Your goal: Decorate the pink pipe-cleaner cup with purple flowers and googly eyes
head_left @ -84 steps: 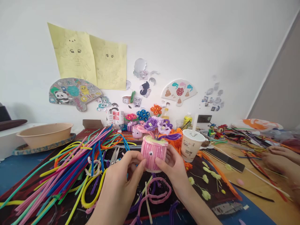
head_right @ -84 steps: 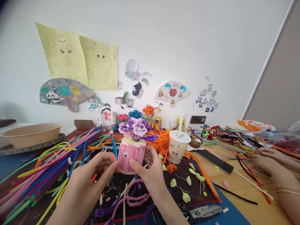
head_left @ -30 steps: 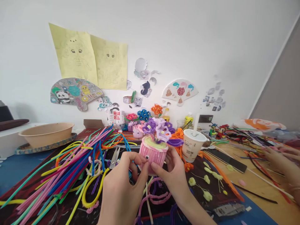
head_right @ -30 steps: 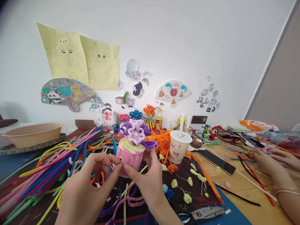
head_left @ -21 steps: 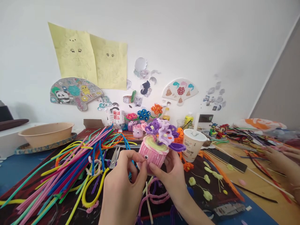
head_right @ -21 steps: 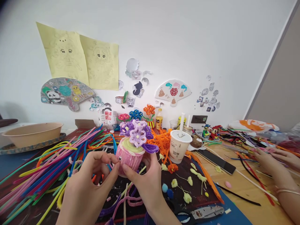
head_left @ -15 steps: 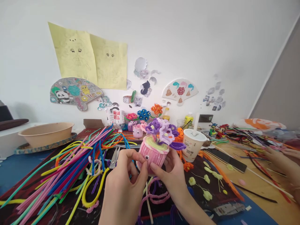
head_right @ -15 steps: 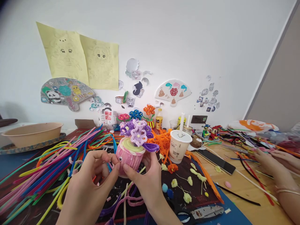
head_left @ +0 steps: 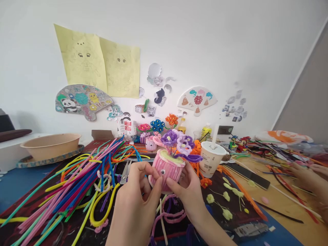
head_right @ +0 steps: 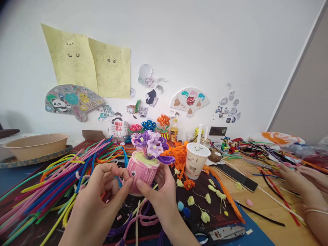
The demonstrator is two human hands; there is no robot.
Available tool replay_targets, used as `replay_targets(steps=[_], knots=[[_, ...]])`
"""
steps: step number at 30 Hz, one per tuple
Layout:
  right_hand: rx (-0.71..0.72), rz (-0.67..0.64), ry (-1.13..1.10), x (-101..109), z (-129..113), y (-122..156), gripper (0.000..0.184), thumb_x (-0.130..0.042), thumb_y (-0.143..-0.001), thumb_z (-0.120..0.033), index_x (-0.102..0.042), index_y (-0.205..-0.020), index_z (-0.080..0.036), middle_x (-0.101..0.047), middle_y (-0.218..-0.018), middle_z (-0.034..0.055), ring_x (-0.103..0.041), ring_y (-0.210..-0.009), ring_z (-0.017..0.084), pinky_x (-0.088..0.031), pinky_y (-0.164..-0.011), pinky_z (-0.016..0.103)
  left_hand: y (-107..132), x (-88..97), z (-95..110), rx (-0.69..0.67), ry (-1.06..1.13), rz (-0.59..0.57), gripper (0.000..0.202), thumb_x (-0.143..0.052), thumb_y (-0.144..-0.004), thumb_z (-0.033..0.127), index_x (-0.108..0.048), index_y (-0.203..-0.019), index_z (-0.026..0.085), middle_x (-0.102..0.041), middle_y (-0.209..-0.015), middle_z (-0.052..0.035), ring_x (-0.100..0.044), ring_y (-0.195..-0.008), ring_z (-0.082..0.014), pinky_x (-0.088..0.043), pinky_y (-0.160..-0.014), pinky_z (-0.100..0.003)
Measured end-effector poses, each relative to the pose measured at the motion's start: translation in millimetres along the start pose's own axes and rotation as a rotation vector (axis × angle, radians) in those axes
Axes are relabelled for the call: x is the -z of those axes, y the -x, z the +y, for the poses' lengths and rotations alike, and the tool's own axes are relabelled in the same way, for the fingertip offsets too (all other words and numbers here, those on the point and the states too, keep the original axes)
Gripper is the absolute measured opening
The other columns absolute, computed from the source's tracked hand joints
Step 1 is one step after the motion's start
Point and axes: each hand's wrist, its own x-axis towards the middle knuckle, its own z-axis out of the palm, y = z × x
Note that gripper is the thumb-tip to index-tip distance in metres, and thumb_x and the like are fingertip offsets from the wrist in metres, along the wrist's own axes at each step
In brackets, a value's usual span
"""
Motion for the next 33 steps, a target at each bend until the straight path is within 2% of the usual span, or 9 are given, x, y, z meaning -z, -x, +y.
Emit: replay_targets(steps=[5, 8, 14, 17, 19, 21, 25, 29, 33], knots=[[-0.035, 0.019, -0.050, 0.8, -0.8, -2.0, 0.051, -0.086, -0.057, -0.032, -0.061, -0.100, -0.023, -0.072, -0.108, 0.0067, -0.067, -0.102, 0.027, -0.053, -0.091, 0.040, -2.2, 2.1, -0.8, 0.082, 0.193, -0.045, 0.019, -0.053, -0.088, 0.039, -0.039, -0.091, 0.025, -0.063, -0.075, 0.0030, -0.030, -0.045, -0.0067, -0.027, -0.044, -0.019], [-0.040, 0.013, -0.078, 1.6, -1.0, -2.9, 0.050, -0.085, -0.059, -0.033, -0.062, -0.102, -0.024, -0.072, -0.109, 0.0066, -0.068, -0.102, 0.027, -0.054, -0.089, 0.039, -4.4, 3.6, -0.1, 0.097, 0.291, -0.060, 0.022, -0.055, -0.087, 0.039, -0.038, -0.091, 0.026, -0.064, -0.080, 0.0027, -0.032, -0.045, -0.0060, -0.030, -0.043, -0.018], [-0.032, 0.000, -0.067, 2.4, -2.2, -1.7, 0.049, -0.084, -0.061, -0.034, -0.062, -0.104, -0.025, -0.071, -0.113, 0.0075, -0.067, -0.105, 0.027, -0.053, -0.091, 0.040, -5.6, 5.6, 0.1, 0.014, 0.180, 0.037, 0.015, -0.053, -0.088, 0.035, -0.043, -0.092, 0.025, -0.065, -0.083, 0.0021, -0.039, -0.047, -0.0068, -0.036, -0.047, -0.020], [-0.041, 0.022, -0.055, 2.1, -2.3, -2.5, 0.051, -0.085, -0.058, -0.034, -0.062, -0.102, -0.024, -0.071, -0.113, 0.0082, -0.066, -0.106, 0.028, -0.053, -0.092, 0.042, -4.7, 5.7, 0.9, -0.023, 0.094, 0.072, 0.016, -0.055, -0.088, 0.037, -0.043, -0.092, 0.026, -0.060, -0.070, 0.0061, -0.041, -0.044, -0.0078, -0.034, -0.044, -0.020], [-0.041, 0.032, -0.044, 1.9, -2.2, -3.2, 0.052, -0.086, -0.056, -0.033, -0.061, -0.101, -0.024, -0.071, -0.112, 0.0083, -0.066, -0.105, 0.028, -0.052, -0.092, 0.042, -4.0, 5.6, 2.7, -0.040, 0.028, 0.093, 0.017, -0.056, -0.087, 0.037, -0.044, -0.093, 0.027, -0.047, -0.054, 0.0107, -0.041, -0.042, -0.0089, -0.033, -0.042, -0.020], [-0.034, 0.026, -0.031, 1.7, -2.2, -3.4, 0.051, -0.086, -0.056, -0.033, -0.061, -0.100, -0.023, -0.071, -0.110, 0.0080, -0.066, -0.105, 0.028, -0.052, -0.092, 0.041, -3.5, 5.5, 4.8, -0.087, -0.049, 0.133, 0.017, -0.058, -0.086, 0.034, -0.045, -0.094, 0.027, -0.037, -0.049, 0.0125, -0.041, -0.042, -0.0088, -0.033, -0.043, -0.018], [-0.013, 0.009, -0.019, 1.5, -2.0, -2.1, 0.050, -0.086, -0.058, -0.033, -0.060, -0.100, -0.024, -0.071, -0.109, 0.0069, -0.067, -0.104, 0.027, -0.053, -0.092, 0.039, -3.2, 6.8, 7.3, -0.185, -0.161, 0.213, 0.020, -0.061, -0.085, 0.026, -0.047, -0.098, 0.026, -0.040, -0.056, 0.0113, -0.044, -0.045, -0.0075, -0.036, -0.045, -0.017], [-0.011, -0.005, -0.027, 2.4, -1.3, -1.1, 0.052, -0.086, -0.058, -0.033, -0.060, -0.103, -0.025, -0.071, -0.112, 0.0059, -0.066, -0.105, 0.026, -0.053, -0.092, 0.038, -3.8, 10.3, 8.0, -0.369, -0.290, 0.267, 0.018, -0.060, -0.086, 0.016, -0.053, -0.101, 0.023, -0.051, -0.077, 0.0047, -0.049, -0.059, -0.0073, -0.043, -0.060, -0.018], [-0.007, -0.005, -0.024, 4.1, -0.3, -1.2, 0.053, -0.086, -0.060, -0.032, -0.059, -0.105, -0.025, -0.070, -0.114, 0.0063, -0.065, -0.108, 0.026, -0.052, -0.094, 0.039, -5.3, 13.2, 4.4, -0.541, -0.490, 0.248, 0.023, -0.061, -0.087, 0.014, -0.058, -0.109, 0.020, -0.057, -0.100, -0.0021, -0.056, -0.080, -0.0108, -0.042, -0.074, -0.021]])
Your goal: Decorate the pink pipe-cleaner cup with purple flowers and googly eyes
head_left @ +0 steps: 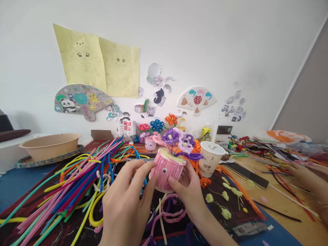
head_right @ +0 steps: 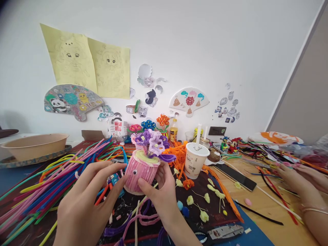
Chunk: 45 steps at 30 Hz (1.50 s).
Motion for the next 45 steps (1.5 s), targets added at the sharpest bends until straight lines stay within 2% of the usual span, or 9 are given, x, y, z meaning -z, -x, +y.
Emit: replay_targets(steps=[3, 5, 12, 16, 23, 35, 38, 42, 45], knots=[[0.019, 0.001, -0.001, 0.7, 0.0, -0.4, 0.053, -0.086, -0.062, -0.032, -0.058, -0.107, -0.024, -0.069, -0.115, 0.0067, -0.064, -0.109, 0.026, -0.052, -0.094, 0.039, 1.0, -1.4, -4.2, -0.112, -0.032, -0.031, 0.020, -0.062, -0.086, 0.015, -0.060, -0.106, 0.019, -0.056, -0.093, -0.0027, -0.053, -0.081, -0.0139, -0.040, -0.073, -0.025], [0.029, -0.002, 0.007, 0.8, -0.5, -0.7, 0.053, -0.085, -0.063, -0.032, -0.058, -0.108, -0.025, -0.069, -0.115, 0.0061, -0.064, -0.109, 0.026, -0.051, -0.095, 0.038, 0.8, -2.0, -5.8, -0.115, -0.013, -0.055, 0.015, -0.062, -0.086, 0.015, -0.061, -0.101, 0.019, -0.055, -0.087, -0.0020, -0.050, -0.078, -0.0145, -0.039, -0.072, -0.026], [0.048, 0.004, 0.018, 0.1, -2.3, -2.0, 0.055, -0.086, -0.062, -0.030, -0.058, -0.109, -0.025, -0.070, -0.114, 0.0057, -0.065, -0.107, 0.026, -0.051, -0.094, 0.039, -6.5, 2.3, -4.4, 0.106, 0.261, -0.126, 0.008, -0.059, -0.088, 0.016, -0.057, -0.087, 0.024, -0.058, -0.087, 0.0024, -0.054, -0.082, -0.0115, -0.043, -0.070, -0.020], [0.049, 0.000, 0.023, 0.3, -1.0, -1.9, 0.058, -0.086, -0.062, -0.031, -0.058, -0.112, -0.026, -0.069, -0.116, 0.0057, -0.065, -0.108, 0.026, -0.051, -0.094, 0.038, -7.6, 4.3, -3.4, 0.209, 0.338, -0.090, 0.009, -0.060, -0.088, 0.018, -0.055, -0.087, 0.026, -0.057, -0.084, 0.0045, -0.052, -0.075, -0.0103, -0.042, -0.063, -0.019], [0.038, -0.009, 0.023, 0.5, -0.5, 0.2, 0.060, -0.086, -0.061, -0.031, -0.057, -0.113, -0.025, -0.069, -0.118, 0.0066, -0.064, -0.111, 0.026, -0.050, -0.097, 0.039, -2.0, -0.9, -3.3, 0.027, 0.204, -0.076, 0.014, -0.065, -0.085, 0.017, -0.057, -0.094, 0.024, -0.057, -0.093, 0.0018, -0.054, -0.089, -0.0108, -0.042, -0.077, -0.019], [0.064, -0.021, 0.027, -0.7, -2.1, 1.8, 0.061, -0.086, -0.063, -0.029, -0.056, -0.115, -0.029, -0.067, -0.120, 0.0024, -0.062, -0.113, 0.022, -0.048, -0.099, 0.035, 1.8, -6.4, -5.5, 0.053, 0.218, -0.123, 0.008, -0.059, -0.088, 0.017, -0.055, -0.089, 0.024, -0.058, -0.087, 0.0032, -0.053, -0.083, -0.0109, -0.041, -0.073, -0.019], [0.070, -0.030, 0.026, -0.5, -1.7, 1.7, 0.062, -0.087, -0.062, -0.029, -0.057, -0.116, -0.028, -0.068, -0.120, 0.0035, -0.063, -0.113, 0.023, -0.049, -0.098, 0.035, 0.6, -7.5, -5.2, 0.146, 0.315, -0.188, 0.008, -0.056, -0.090, 0.019, -0.055, -0.084, 0.024, -0.058, -0.083, 0.0034, -0.053, -0.077, -0.0107, -0.041, -0.067, -0.019], [0.080, -0.028, 0.026, 0.1, -1.3, 0.3, 0.062, -0.087, -0.062, -0.029, -0.057, -0.116, -0.027, -0.068, -0.120, 0.0048, -0.063, -0.112, 0.024, -0.049, -0.097, 0.036, -5.3, -4.8, -3.6, 0.382, 0.522, -0.282, 0.017, -0.053, -0.090, 0.029, -0.055, -0.075, 0.023, -0.056, -0.073, 0.0037, -0.050, -0.065, -0.0115, -0.040, -0.061, -0.020], [0.066, -0.021, 0.033, 1.5, -0.2, -2.4, 0.054, -0.086, -0.063, -0.029, -0.059, -0.110, -0.027, -0.069, -0.115, 0.0038, -0.065, -0.108, 0.023, -0.050, -0.095, 0.035, -8.4, -0.3, -3.8, 0.560, 0.703, -0.292, 0.021, -0.055, -0.087, 0.039, -0.058, -0.074, 0.024, -0.053, -0.067, 0.0038, -0.046, -0.061, -0.0119, -0.039, -0.056, -0.020]])
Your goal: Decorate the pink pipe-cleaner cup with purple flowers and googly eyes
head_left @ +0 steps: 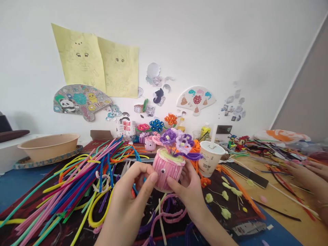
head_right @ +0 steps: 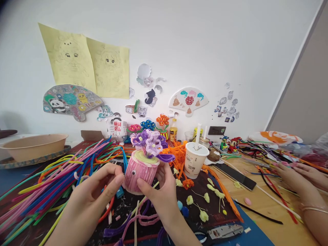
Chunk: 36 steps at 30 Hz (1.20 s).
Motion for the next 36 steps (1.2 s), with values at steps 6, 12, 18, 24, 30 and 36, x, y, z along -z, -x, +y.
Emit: replay_targets(steps=[6, 12, 18, 24, 30, 36], knots=[[-0.049, 0.013, -0.018, 0.4, -2.1, -1.1, 0.053, -0.085, -0.062, -0.032, -0.060, -0.108, -0.025, -0.069, -0.114, 0.0057, -0.065, -0.105, 0.024, -0.052, -0.091, 0.034, 3.3, 6.2, -0.7, 0.101, 0.093, 0.101, 0.021, -0.058, -0.085, 0.046, -0.063, -0.083, 0.026, -0.060, -0.080, 0.0038, -0.052, -0.073, -0.0117, -0.040, -0.061, -0.017], [-0.098, 0.014, -0.037, -0.2, -3.9, -2.1, 0.051, -0.085, -0.061, -0.037, -0.061, -0.104, -0.023, -0.071, -0.109, 0.0073, -0.065, -0.105, 0.026, -0.051, -0.092, 0.038, 3.1, 6.0, 1.4, 0.120, 0.119, 0.153, 0.027, -0.068, -0.077, 0.046, -0.053, -0.078, 0.024, -0.052, -0.071, 0.0062, -0.045, -0.062, -0.0097, -0.037, -0.055, -0.017], [-0.103, 0.015, -0.026, 0.0, -3.6, -3.3, 0.045, -0.084, -0.060, -0.038, -0.061, -0.096, -0.023, -0.071, -0.105, 0.0064, -0.066, -0.102, 0.025, -0.052, -0.091, 0.036, 1.3, 4.4, 5.0, 0.120, 0.165, 0.214, 0.031, -0.060, -0.083, 0.044, -0.044, -0.070, 0.021, -0.045, -0.066, 0.0060, -0.043, -0.061, -0.0086, -0.036, -0.053, -0.015], [-0.082, 0.023, -0.020, -0.8, -4.1, -1.5, 0.048, -0.085, -0.059, -0.036, -0.060, -0.099, -0.024, -0.070, -0.108, 0.0068, -0.065, -0.103, 0.026, -0.052, -0.091, 0.038, -0.4, 4.2, -4.3, 0.056, 0.082, 0.124, 0.020, -0.060, -0.084, 0.041, -0.054, -0.079, 0.022, -0.054, -0.067, 0.0054, -0.050, -0.059, -0.0091, -0.041, -0.053, -0.017], [-0.039, -0.010, 0.001, -0.3, -1.2, 0.0, 0.048, -0.085, -0.062, -0.033, -0.059, -0.101, -0.024, -0.070, -0.108, 0.0058, -0.066, -0.102, 0.025, -0.052, -0.089, 0.036, 3.9, -0.2, -8.9, -0.205, -0.250, 0.108, 0.008, -0.062, -0.086, 0.030, -0.055, -0.089, 0.026, -0.061, -0.081, 0.0053, -0.058, -0.067, -0.0097, -0.047, -0.063, -0.020], [-0.016, -0.021, 0.044, -2.6, -4.7, 3.7, 0.050, -0.085, -0.063, -0.033, -0.059, -0.105, -0.023, -0.070, -0.112, 0.0070, -0.064, -0.108, 0.026, -0.050, -0.094, 0.039, 9.1, -10.7, -0.3, -0.180, -0.324, 0.199, 0.011, -0.062, -0.085, 0.028, -0.052, -0.090, 0.027, -0.062, -0.077, 0.0070, -0.059, -0.065, -0.0117, -0.045, -0.058, -0.021]])
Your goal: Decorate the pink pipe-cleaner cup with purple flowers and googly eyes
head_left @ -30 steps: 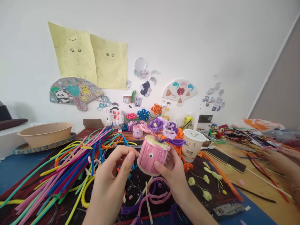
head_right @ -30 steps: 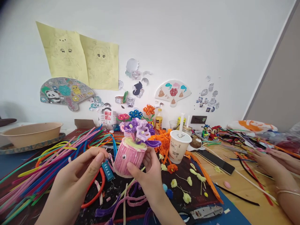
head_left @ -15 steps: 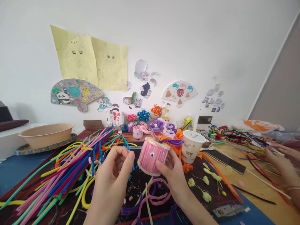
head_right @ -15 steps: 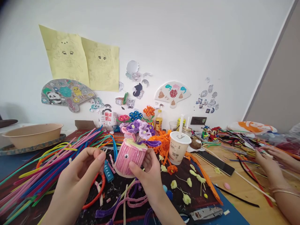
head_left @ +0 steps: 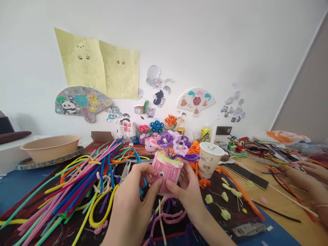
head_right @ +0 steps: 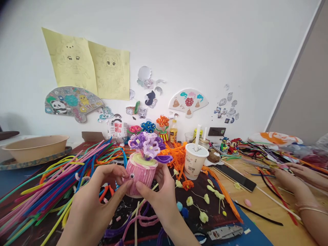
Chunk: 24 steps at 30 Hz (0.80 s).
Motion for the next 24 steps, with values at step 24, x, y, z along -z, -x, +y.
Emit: replay_targets(steps=[24], knots=[[-0.011, 0.041, -0.018, 3.2, 3.6, -3.0, 0.052, -0.086, -0.060, -0.033, -0.059, -0.104, -0.023, -0.070, -0.113, 0.0072, -0.065, -0.105, 0.026, -0.051, -0.092, 0.038, -8.6, 12.8, -8.6, 0.197, 0.516, 0.008, 0.016, -0.061, -0.086, 0.025, -0.047, -0.093, 0.027, -0.067, -0.081, 0.0043, -0.064, -0.081, -0.0109, -0.050, -0.072, -0.018]])
